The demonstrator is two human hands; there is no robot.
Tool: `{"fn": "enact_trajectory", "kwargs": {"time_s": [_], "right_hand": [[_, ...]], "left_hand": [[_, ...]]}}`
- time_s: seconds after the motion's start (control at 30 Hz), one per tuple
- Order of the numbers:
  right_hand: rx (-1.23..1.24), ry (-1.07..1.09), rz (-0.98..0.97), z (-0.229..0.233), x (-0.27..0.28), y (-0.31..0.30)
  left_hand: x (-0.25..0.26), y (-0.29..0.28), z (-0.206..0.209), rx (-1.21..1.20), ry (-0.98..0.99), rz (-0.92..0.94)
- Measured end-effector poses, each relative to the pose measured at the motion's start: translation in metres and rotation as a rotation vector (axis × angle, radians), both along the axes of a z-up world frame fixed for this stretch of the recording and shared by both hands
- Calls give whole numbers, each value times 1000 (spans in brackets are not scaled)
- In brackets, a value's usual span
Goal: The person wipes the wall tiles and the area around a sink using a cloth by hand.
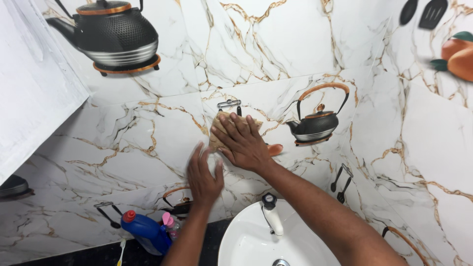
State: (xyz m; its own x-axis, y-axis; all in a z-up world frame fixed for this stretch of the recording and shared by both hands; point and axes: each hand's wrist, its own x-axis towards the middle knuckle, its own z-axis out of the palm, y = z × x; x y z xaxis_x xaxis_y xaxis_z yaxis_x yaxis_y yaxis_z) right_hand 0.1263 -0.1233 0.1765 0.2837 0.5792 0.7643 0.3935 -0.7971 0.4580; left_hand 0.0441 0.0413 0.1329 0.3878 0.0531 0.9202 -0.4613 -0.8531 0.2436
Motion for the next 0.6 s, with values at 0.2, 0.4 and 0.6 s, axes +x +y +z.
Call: {"fn": "enact_trajectory", "kwargs": {"time_s": [0.2, 0.4, 0.6], "right_hand": [[344, 186, -38, 46, 22, -39], [797, 82, -124, 64, 37, -104], [937, 12, -98, 63, 44, -81]], "left_hand": [[31, 22, 95, 358, -142, 119], [62, 38, 117, 556, -168, 177], [78, 42, 106, 598, -185, 273]]}}
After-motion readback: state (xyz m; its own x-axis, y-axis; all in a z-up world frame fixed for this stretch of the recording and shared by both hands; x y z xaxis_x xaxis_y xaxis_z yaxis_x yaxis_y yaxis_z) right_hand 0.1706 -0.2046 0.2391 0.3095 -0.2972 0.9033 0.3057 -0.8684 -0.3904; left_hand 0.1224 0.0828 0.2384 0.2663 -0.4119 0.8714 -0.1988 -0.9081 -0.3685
